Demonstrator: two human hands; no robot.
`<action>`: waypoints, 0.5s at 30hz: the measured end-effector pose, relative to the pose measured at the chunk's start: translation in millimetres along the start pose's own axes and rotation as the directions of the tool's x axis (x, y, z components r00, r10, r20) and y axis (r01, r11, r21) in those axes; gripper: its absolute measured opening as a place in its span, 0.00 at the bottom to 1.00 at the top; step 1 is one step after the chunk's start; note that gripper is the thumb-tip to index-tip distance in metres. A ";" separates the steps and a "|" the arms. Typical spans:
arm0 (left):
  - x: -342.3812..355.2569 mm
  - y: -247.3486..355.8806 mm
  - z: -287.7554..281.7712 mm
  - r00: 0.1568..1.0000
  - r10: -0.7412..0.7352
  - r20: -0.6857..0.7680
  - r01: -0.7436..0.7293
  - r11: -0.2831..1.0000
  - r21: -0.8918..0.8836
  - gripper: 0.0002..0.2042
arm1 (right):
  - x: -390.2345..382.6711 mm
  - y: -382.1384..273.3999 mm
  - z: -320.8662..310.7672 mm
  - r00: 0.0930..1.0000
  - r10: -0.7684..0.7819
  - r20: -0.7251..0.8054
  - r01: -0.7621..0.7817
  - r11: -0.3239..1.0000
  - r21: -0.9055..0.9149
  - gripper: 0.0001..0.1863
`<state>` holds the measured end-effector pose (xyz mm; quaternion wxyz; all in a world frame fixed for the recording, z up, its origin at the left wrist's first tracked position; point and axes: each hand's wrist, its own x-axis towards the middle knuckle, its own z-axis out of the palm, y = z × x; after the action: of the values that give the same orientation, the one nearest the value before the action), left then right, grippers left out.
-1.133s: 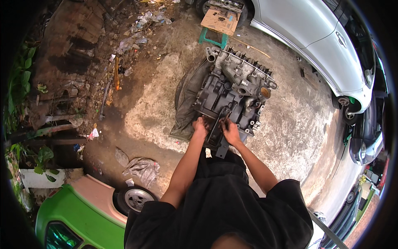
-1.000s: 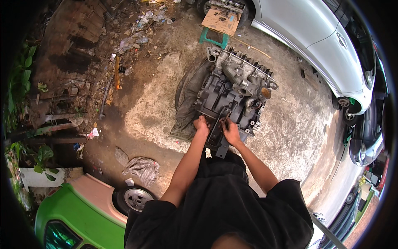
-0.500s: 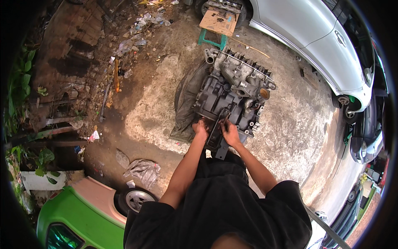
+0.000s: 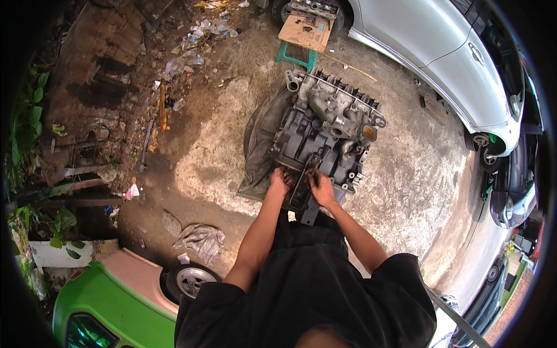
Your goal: The person works on a car engine block placed on a tire, using a wrench to tighten bolts on the cylinder head. The person repeatedly adjusts the wrench and repositions hands to secure fasteners on the engine assembly.
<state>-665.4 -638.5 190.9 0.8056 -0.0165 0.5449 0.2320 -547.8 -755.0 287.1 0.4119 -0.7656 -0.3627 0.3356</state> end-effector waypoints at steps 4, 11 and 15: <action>1.8 -0.7 -1.0 0.994 0.051 -0.098 -0.038 0.991 0.130 0.05 | 0.3 1.6 0.4 1.000 0.004 0.010 -0.005 0.999 0.032 0.07; -12.3 -7.6 7.9 0.988 0.102 -0.119 -0.094 0.993 0.070 0.05 | -0.5 1.5 -0.2 1.000 -0.009 -0.005 0.009 1.000 -0.002 0.08; -10.2 -5.6 12.8 0.994 0.039 -0.098 -0.036 0.999 0.034 0.06 | -0.4 -2.7 -1.5 0.999 0.031 0.014 -0.031 1.000 0.005 0.08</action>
<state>-655.2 -643.6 203.8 0.7735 -0.0044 0.5877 0.2372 -547.6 -754.9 290.3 0.4061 -0.7677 -0.3528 0.3482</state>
